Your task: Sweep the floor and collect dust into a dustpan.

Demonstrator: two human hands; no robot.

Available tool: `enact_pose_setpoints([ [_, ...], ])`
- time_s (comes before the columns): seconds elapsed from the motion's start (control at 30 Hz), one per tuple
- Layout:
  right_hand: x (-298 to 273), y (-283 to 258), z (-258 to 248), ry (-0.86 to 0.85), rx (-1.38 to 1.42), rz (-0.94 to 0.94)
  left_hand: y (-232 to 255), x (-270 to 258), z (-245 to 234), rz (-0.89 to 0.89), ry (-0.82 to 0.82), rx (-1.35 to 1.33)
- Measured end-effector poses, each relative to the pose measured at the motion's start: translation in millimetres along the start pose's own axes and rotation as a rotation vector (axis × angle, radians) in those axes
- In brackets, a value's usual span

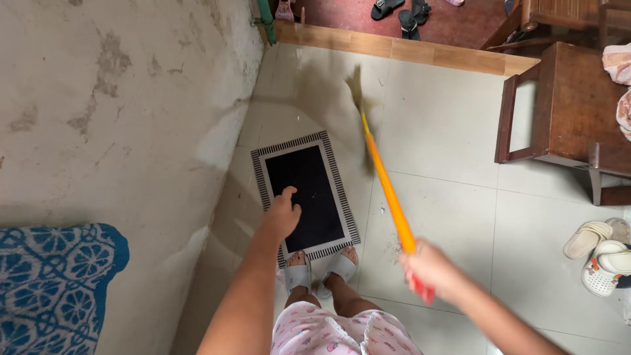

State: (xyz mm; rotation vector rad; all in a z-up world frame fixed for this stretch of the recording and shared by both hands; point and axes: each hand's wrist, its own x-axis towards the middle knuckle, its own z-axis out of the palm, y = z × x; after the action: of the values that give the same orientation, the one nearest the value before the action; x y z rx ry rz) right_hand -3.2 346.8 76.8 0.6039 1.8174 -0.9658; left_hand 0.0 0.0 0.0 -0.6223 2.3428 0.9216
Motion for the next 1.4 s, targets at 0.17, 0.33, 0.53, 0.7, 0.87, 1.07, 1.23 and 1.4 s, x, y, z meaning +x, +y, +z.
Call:
enact_pose_setpoints([
  [0.17, -100, -33, -5, -0.128, 0.128, 0.111, 8, 1, 3, 0.011, 0.006, 0.056],
  [0.33, -60, -33, -8, -0.393, 0.361, 0.182, 11, 8, 7, -0.084, -0.057, 0.076],
  [0.53, 89, -5, 13, -0.584, 0.472, 0.428, 28, -17, 2, -0.11, -0.132, 0.124],
  [0.7, 73, -41, -86, -0.293, 0.453, 0.155, -2, -1, 14, -0.039, -0.032, 0.096],
  [0.87, 123, -39, -96, -0.323, 0.605, 0.248, -27, 3, 26, -0.024, 0.019, 0.091],
  [1.07, -27, -45, 12, -0.257, 0.123, -0.004, -14, -5, 21, -0.07, -0.038, 0.07],
  [1.23, -71, -49, -7, -0.363, 0.238, 0.167, -3, 3, 28, -0.04, 0.007, 0.06],
  [1.4, 15, -24, 24, -0.707, 0.631, 0.374, -2, 7, 35, -0.054, -0.036, 0.1],
])
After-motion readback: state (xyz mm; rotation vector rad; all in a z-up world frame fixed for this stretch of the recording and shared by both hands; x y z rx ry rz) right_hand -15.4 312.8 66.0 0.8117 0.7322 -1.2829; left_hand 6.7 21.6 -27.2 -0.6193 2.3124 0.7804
